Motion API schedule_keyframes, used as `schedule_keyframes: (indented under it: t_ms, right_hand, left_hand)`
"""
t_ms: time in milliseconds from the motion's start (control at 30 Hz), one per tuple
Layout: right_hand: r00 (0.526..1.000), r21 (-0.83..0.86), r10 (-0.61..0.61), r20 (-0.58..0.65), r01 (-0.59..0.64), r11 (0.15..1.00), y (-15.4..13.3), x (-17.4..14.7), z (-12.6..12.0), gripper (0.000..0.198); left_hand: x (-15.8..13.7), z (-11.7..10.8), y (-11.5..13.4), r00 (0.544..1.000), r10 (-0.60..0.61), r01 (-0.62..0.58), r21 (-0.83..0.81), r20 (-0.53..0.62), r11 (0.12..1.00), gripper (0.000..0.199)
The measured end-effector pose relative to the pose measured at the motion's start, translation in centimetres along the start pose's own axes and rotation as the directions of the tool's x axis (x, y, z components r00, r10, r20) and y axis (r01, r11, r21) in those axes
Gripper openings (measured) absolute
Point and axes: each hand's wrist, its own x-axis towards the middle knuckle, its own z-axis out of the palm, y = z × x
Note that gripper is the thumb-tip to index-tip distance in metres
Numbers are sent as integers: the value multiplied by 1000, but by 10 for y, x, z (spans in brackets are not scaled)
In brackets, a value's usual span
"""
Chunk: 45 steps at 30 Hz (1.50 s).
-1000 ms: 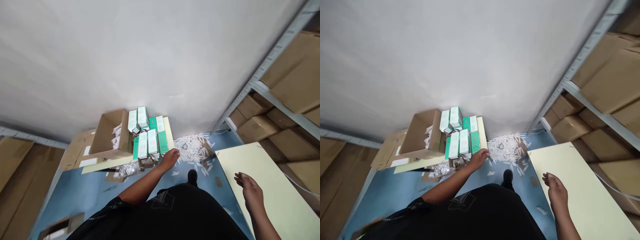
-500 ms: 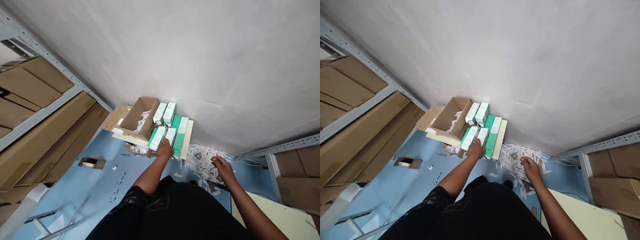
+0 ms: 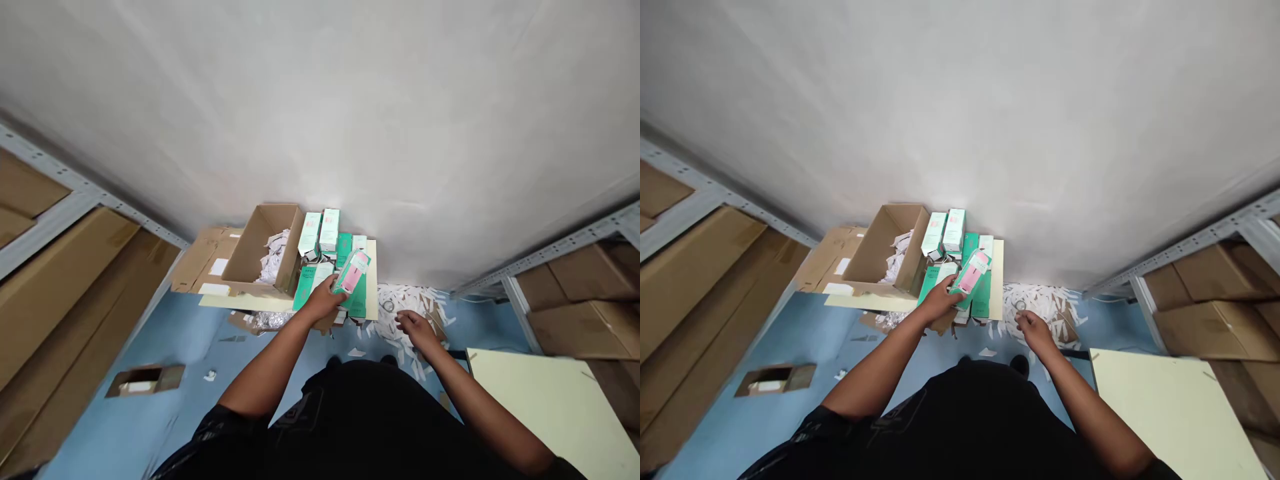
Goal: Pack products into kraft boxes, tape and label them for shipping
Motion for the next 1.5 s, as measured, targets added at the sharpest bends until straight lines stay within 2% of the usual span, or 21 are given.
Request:
schedule_keyframes:
  t_ms: [100,200,300,400,467,533,600,667,733,800,833,867,933,967,1033,1100,1167,1300,1400,1433,1500]
  right_hand:
    - [995,225,71,-69,-53,973,-29,-10,33,45]
    - [982,440,89,-169,-5,898,-52,-21,45,55]
    - [960,524,81,-269,74,849,-53,-38,33,57]
    - [954,596,133,-270,57,801,-34,-68,7,49]
    - [960,703,170,-222,37,710,-14,-95,-10,40]
    - [960,819,177,-217,81,568,8,-125,-25,32]
    - [943,893,174,-282,192,407,31,-155,-39,28]
    - [908,909,189,-373,317,271,55,-184,-55,27]
    - [863,891,228,-451,418,178,80,-212,-74,29]
    - [808,855,284,-516,505,115,106,-239,-97,30]
    - [778,833,315,-544,546,88,118,-252,-109,30]
    - [749,809,342,-568,584,64,129,-264,-121,30]
    - [701,762,374,-608,647,26,150,-286,-144,29]
    - [688,745,372,-624,667,15,159,-296,-154,29]
    - [694,739,332,-639,674,15,176,-312,-170,31]
    - [722,763,292,-627,645,43,192,-326,-184,36]
    - [742,788,291,-604,610,82,207,-338,-195,39]
    - [736,795,307,-603,587,155,232,-351,-216,37]
    - [752,803,281,-596,551,229,245,-351,-223,36]
    - [759,813,295,-581,525,252,250,-350,-223,34]
    - [751,846,394,-530,436,307,263,-348,-218,32]
  left_hand:
    - [0,-18,22,971,80,-55,-116,223,992,72]
    - [2,-19,47,883,119,-61,-140,453,988,70]
    - [1,-1,71,759,156,-105,-118,633,987,63]
    - [-5,30,99,604,169,-213,-47,779,976,53]
    - [-12,55,121,478,148,-321,16,866,947,48]
    - [-24,80,145,408,182,-470,35,895,882,48]
    - [-43,105,166,426,352,-653,13,834,758,46]
    - [-69,130,180,435,598,-814,11,673,580,36]
    - [-99,157,181,372,774,-907,23,513,421,27]
    - [-129,190,174,320,831,-935,12,455,354,25]
    - [-142,211,168,335,815,-926,5,472,378,26]
    - [-154,234,162,387,773,-895,2,504,446,32]
    - [-176,288,154,503,623,-759,-38,598,650,59]
    - [-185,316,152,522,546,-660,-94,656,745,72]
    - [-202,371,155,484,472,-436,-264,737,860,87]
    - [-216,416,165,437,470,-246,-401,766,882,94]
    - [-229,449,176,422,463,-150,-444,779,884,101]
    - [-246,487,189,473,426,-161,-400,771,903,105]
    - [-246,510,192,521,425,-322,-290,740,901,92]
    - [-242,517,193,509,426,-395,-238,748,888,87]
    - [-230,532,196,425,429,-533,-162,797,831,80]
